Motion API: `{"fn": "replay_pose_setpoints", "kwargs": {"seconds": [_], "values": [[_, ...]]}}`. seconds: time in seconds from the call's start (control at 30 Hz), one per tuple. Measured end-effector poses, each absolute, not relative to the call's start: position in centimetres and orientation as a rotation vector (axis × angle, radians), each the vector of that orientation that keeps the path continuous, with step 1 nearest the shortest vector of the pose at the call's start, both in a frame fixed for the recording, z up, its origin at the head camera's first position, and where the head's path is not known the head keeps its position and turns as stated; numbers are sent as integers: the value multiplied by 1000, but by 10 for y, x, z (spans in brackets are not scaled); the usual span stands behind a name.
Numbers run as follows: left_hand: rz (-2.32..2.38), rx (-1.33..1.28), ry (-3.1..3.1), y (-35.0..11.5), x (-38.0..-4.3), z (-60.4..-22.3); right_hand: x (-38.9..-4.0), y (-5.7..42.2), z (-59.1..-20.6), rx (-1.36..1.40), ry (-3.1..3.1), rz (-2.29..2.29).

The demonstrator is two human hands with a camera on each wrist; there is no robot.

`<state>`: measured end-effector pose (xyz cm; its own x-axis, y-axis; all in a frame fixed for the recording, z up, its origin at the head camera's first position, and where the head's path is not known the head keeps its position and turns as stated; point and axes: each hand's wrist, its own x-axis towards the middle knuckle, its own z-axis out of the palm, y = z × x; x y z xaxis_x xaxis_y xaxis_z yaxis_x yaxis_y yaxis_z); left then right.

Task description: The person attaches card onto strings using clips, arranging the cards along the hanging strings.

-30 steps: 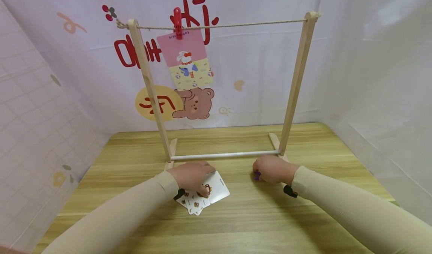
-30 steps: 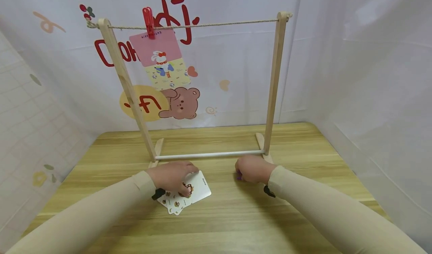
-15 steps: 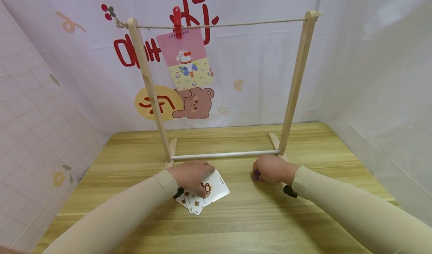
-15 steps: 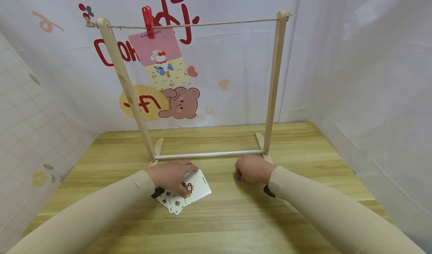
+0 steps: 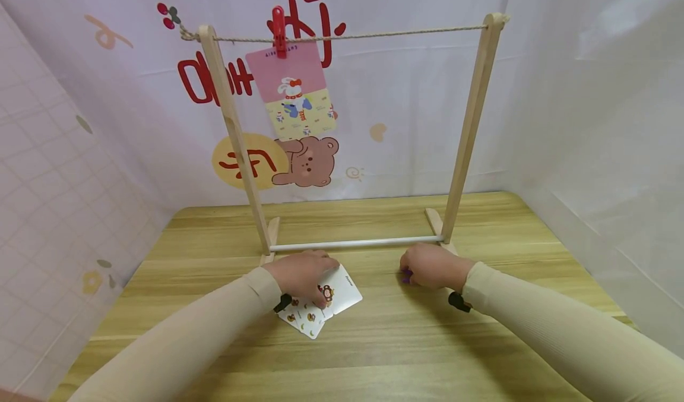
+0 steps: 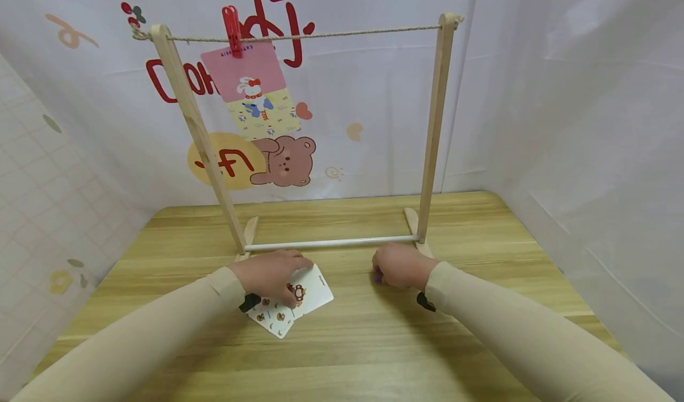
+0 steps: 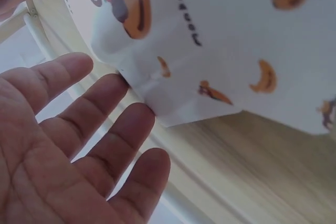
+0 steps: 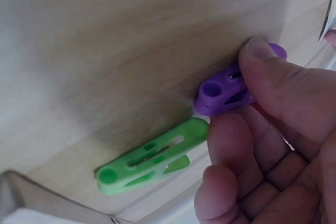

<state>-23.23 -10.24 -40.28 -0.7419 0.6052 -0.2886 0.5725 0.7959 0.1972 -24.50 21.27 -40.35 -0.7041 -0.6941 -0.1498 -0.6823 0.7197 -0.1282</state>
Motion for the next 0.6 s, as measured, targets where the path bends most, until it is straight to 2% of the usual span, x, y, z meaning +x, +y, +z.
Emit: {"fn": "replay_pose_setpoints", "kwargs": {"seconds": [0.6], "values": [[120, 831, 2742, -79, -227, -414, -246, 214, -407, -1110, 2751, -91]]}}
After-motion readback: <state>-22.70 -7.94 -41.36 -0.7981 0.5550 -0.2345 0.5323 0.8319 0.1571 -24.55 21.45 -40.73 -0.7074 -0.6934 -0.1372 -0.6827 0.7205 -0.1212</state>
